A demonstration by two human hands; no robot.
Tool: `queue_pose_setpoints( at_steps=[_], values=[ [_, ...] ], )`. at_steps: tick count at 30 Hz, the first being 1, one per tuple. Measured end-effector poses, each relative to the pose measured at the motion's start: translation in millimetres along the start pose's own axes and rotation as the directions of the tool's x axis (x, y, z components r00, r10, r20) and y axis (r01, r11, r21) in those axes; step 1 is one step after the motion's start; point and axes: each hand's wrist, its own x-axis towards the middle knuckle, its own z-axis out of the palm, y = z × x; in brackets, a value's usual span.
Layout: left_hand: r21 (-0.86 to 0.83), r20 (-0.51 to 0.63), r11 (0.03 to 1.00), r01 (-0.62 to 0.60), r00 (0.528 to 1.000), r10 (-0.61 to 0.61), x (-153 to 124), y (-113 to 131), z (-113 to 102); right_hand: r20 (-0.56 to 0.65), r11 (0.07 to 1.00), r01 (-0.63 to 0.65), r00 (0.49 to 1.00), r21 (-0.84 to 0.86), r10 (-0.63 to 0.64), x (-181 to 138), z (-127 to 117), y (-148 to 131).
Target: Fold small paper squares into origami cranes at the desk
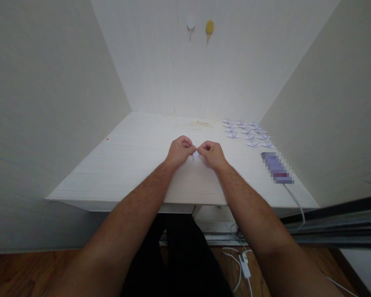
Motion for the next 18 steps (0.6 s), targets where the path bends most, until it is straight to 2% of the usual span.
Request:
queue_pose_setpoints(
  at_steps=[5,12,18],
  values=[
    [-0.088,-0.062,0.995,0.037,0.997,-0.042,1.3,0.5,-0.3,-0.031,0.993,-0.09,0.995,0.081,0.092,1.5,-0.6,-0.7],
    [-0.218,-0.003,0.962,0.165,0.986,-0.17,-1.7,3.4,-1.0,-0.013,0.935,-0.143,0.988,0.324,0.155,3.1,1.2,5.0],
    [-0.232,0.049,0.947,0.223,0.975,-0.217,-5.4,8.8,-0.1,0.02,0.942,-0.137,0.99,0.307,0.138,2.5,1.4,3.8]
  ],
)
